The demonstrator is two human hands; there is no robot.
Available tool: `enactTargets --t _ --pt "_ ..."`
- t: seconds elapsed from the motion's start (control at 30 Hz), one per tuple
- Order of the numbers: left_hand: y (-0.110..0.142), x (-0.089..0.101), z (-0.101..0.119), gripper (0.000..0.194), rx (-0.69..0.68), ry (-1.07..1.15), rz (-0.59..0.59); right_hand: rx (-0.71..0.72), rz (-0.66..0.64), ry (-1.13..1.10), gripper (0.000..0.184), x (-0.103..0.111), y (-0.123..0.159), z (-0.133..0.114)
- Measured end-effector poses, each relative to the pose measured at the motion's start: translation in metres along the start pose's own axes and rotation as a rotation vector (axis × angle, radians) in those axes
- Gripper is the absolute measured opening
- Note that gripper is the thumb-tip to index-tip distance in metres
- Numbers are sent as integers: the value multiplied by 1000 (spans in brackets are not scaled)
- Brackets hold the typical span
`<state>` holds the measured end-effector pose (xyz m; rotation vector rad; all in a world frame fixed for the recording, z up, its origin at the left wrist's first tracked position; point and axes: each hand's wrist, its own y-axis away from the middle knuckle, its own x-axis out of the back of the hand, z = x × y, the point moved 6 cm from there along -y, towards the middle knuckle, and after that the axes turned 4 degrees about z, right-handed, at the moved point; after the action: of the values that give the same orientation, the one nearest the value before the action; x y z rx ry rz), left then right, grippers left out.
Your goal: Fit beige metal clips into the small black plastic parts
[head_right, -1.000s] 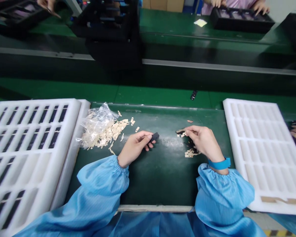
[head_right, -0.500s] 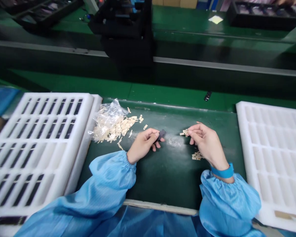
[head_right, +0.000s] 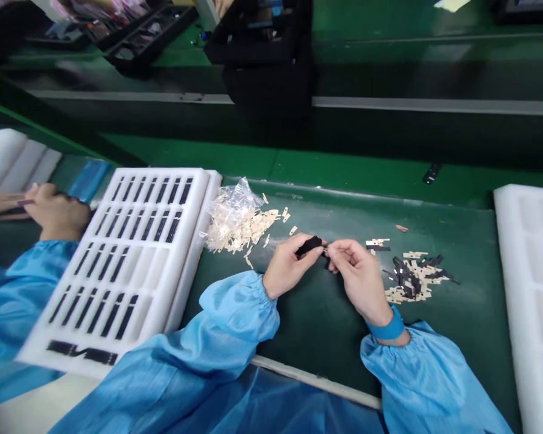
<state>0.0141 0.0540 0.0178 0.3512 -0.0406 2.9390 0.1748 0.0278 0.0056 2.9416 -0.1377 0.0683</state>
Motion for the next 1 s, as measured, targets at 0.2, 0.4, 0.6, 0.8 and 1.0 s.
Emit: enactTargets --t 0.2,0.4,0.6,0.8,1.0 --pt "0 1 -3 22 36 -72 18 50 29 80 30 -2 3 -7" --pt "3 6 -7 26 88 -72 150 49 68 95 28 -1 5 1" --pt "6 9 7 19 -85 -179 128 32 115 30 25 -5 4 -1" --pt "3 13 3 20 -159 -305 19 129 75 58 16 -15 2 -7" --pt "-4 20 -13 22 -164 -476 17 130 86 40 11 -15 -4 2"
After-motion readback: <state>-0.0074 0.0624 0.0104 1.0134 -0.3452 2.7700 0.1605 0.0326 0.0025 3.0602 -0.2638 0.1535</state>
